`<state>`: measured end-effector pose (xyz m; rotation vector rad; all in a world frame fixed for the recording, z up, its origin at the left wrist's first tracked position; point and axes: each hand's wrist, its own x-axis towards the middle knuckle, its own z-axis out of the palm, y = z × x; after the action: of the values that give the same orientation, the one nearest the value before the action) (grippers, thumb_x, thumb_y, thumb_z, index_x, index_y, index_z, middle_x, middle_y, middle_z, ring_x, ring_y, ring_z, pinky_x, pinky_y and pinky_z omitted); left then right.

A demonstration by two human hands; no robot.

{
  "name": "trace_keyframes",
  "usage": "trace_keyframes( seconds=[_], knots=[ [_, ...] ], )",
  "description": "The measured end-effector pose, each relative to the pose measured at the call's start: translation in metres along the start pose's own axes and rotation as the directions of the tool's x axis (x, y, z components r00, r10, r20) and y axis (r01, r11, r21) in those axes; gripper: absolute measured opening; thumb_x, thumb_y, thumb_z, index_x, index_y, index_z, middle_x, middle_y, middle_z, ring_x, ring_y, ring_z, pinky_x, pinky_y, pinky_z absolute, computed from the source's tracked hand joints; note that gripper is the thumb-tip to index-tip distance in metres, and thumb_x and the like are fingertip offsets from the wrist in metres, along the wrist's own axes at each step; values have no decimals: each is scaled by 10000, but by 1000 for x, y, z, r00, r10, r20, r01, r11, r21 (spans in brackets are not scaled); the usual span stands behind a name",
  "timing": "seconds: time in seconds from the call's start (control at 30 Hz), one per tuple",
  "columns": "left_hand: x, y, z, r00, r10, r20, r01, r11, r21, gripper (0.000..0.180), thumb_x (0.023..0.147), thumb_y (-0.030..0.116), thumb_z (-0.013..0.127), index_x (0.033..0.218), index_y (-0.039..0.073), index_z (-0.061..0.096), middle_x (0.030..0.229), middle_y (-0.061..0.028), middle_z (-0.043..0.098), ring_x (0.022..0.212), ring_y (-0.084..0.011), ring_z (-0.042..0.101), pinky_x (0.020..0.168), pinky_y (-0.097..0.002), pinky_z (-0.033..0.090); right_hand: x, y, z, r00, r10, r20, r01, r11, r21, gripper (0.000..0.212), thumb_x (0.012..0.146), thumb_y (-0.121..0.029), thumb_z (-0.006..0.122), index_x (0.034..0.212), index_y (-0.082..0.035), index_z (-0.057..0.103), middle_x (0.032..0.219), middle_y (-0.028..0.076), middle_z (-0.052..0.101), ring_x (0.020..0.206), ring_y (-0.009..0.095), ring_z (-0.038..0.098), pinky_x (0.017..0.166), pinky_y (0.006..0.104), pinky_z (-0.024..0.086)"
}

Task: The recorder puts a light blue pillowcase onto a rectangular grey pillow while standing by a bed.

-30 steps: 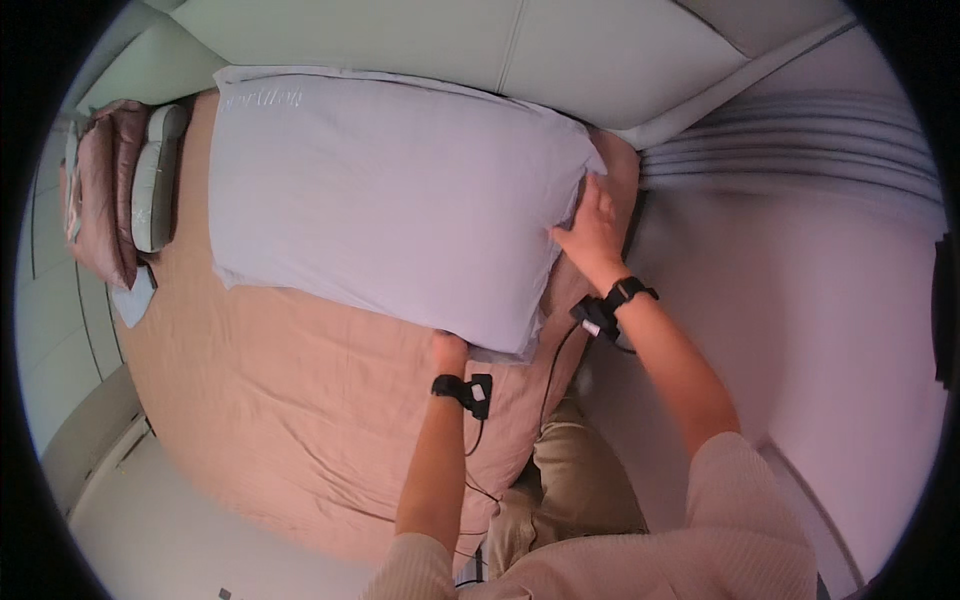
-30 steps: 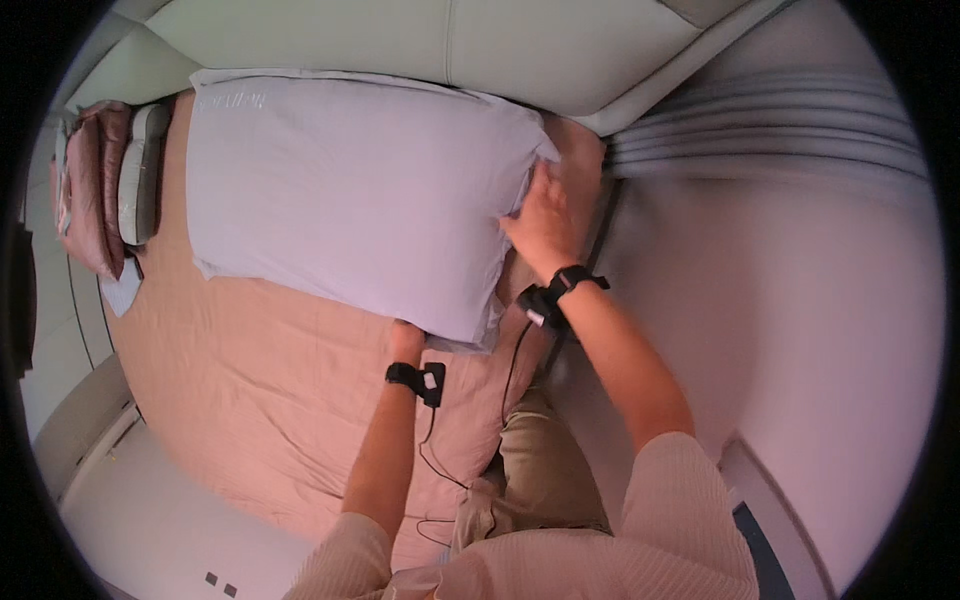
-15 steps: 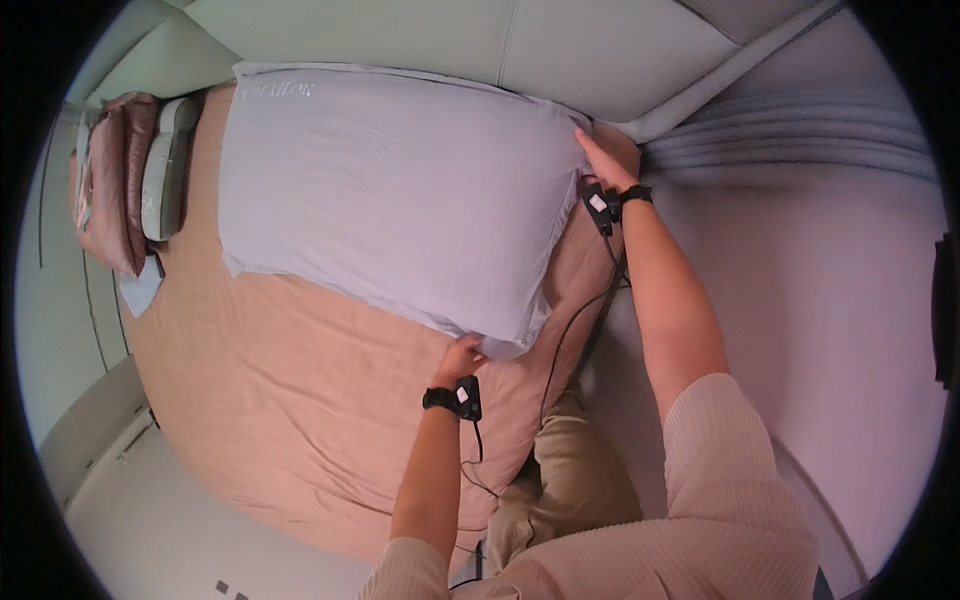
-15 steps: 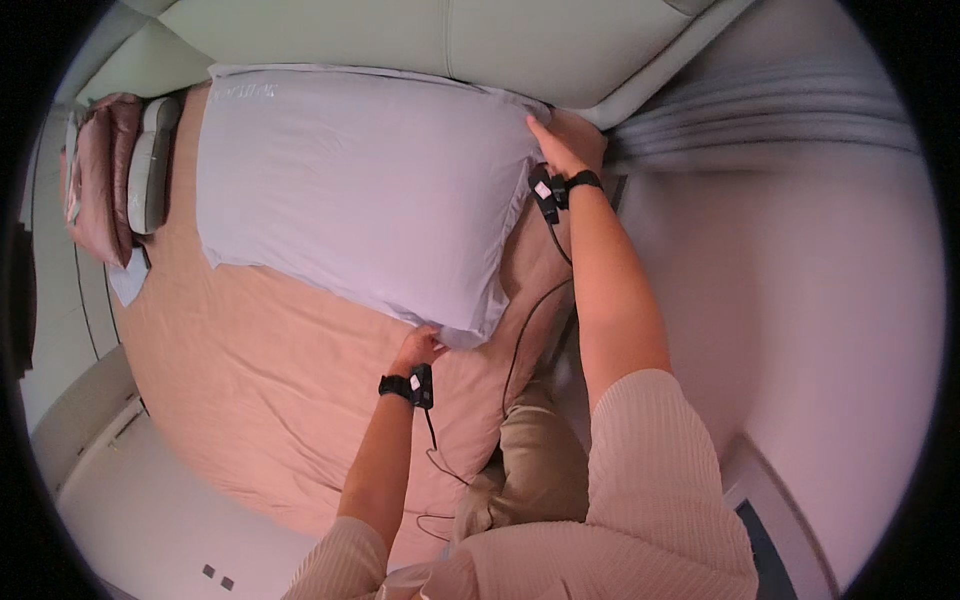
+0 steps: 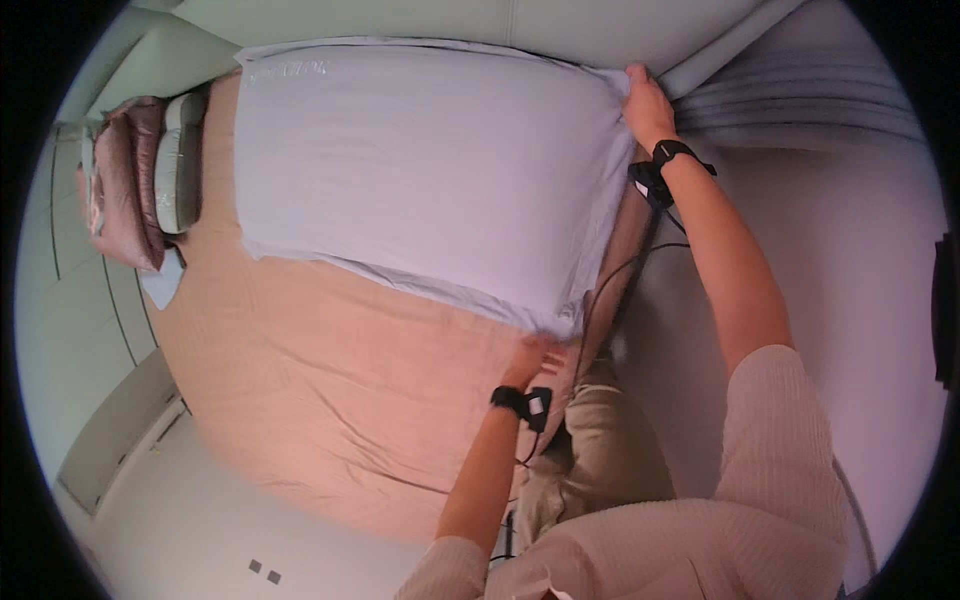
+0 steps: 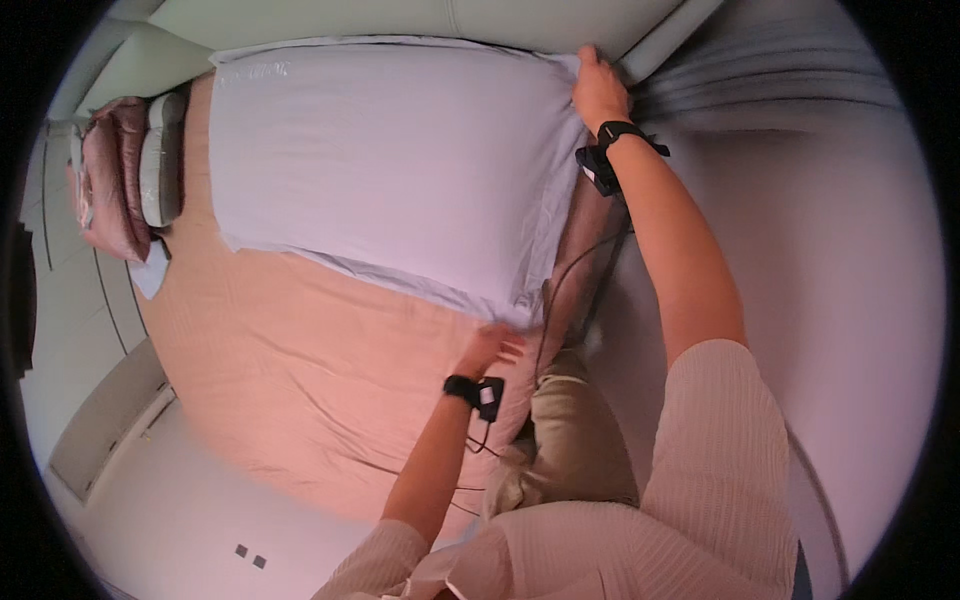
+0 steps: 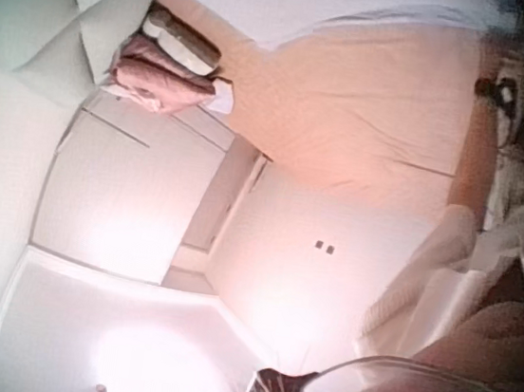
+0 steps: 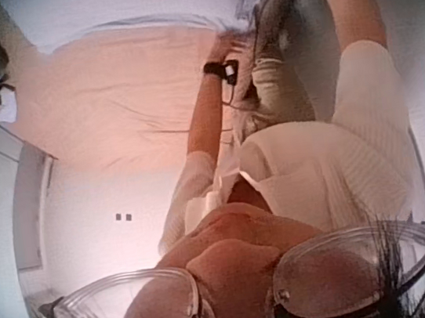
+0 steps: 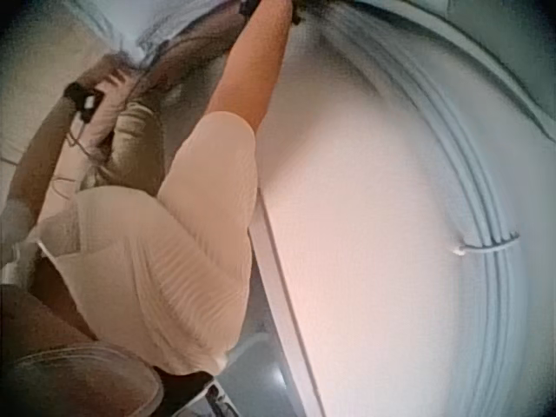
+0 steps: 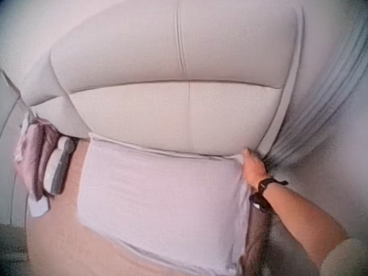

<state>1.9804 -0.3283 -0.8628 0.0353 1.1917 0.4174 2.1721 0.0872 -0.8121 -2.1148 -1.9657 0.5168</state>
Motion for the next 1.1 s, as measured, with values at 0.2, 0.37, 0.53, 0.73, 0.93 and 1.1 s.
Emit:
trace_keyframes(
  seconds=[0.2, 0.37, 0.53, 0.73, 0.93, 1.1],
  knots=[
    [-14, -21, -233, 531, 666, -524, -80, 655, 752, 208, 949, 178, 520, 1079, 16, 529, 924, -99, 621, 773, -234, 632, 627, -334, 514, -94, -132, 13, 967, -251, -38, 244, 961, -134, 748, 790, -121, 647, 1443, -84, 284, 1431, 228, 319, 1362, 391, 275, 1067, 557, 297],
    [-79, 241, -129, 114, 960, -256, -278, 278, 919, 516, 921, 141, 559, 1395, 21, 393, 1429, -223, 381, 1337, -351, 354, 1074, -400, 323, -124, -100, 36, 901, -198, 386, 294, 933, -207, 882, 818, -92, 597, 1520, -104, 62, 1552, 237, 46, 1438, 415, 76, 1078, 648, 202],
    [-54, 231, -157, 357, 883, -305, 176, 257, 950, 672, 937, 410, 491, 1506, 167, 229, 1564, -192, 125, 1445, -363, 111, 1100, -625, 141, -111, -139, 52, 898, -15, 439, 223, 877, -426, 789, 899, -56, 469, 1518, -87, -19, 1564, 226, -74, 1439, 430, -31, 1043, 690, 204],
    [-119, 202, -196, 440, 882, -168, -37, 204, 978, 612, 963, 292, 454, 1483, 58, 231, 1518, -229, 230, 1413, -390, 194, 1129, -502, 217, -132, -182, 6, 917, -43, 397, 228, 873, -431, 853, 879, -91, 532, 1518, -94, -32, 1564, 223, -80, 1446, 403, -39, 1064, 650, 219],
    [-341, 41, -154, 726, 582, -366, -186, 679, 711, 574, 997, 401, 386, 1413, 6, 373, 1415, -236, 428, 1358, -333, 356, 1118, -368, 283, -262, -166, -89, 887, -165, 432, 259, 951, -171, 930, 763, -97, 651, 1496, -43, 81, 1529, 258, 132, 1411, 405, 171, 1117, 471, 269],
    [-635, -127, -134, 615, 660, -432, -564, 751, 343, 361, 1012, 256, 408, 1235, -3, 524, 1112, -106, 632, 1051, -207, 576, 941, -318, 435, -530, -140, -175, 814, -342, 470, 267, 938, 219, 478, 769, -153, 616, 1206, 14, 515, 1244, 261, 520, 1161, 431, 487, 995, 449, 408]
  ],
)
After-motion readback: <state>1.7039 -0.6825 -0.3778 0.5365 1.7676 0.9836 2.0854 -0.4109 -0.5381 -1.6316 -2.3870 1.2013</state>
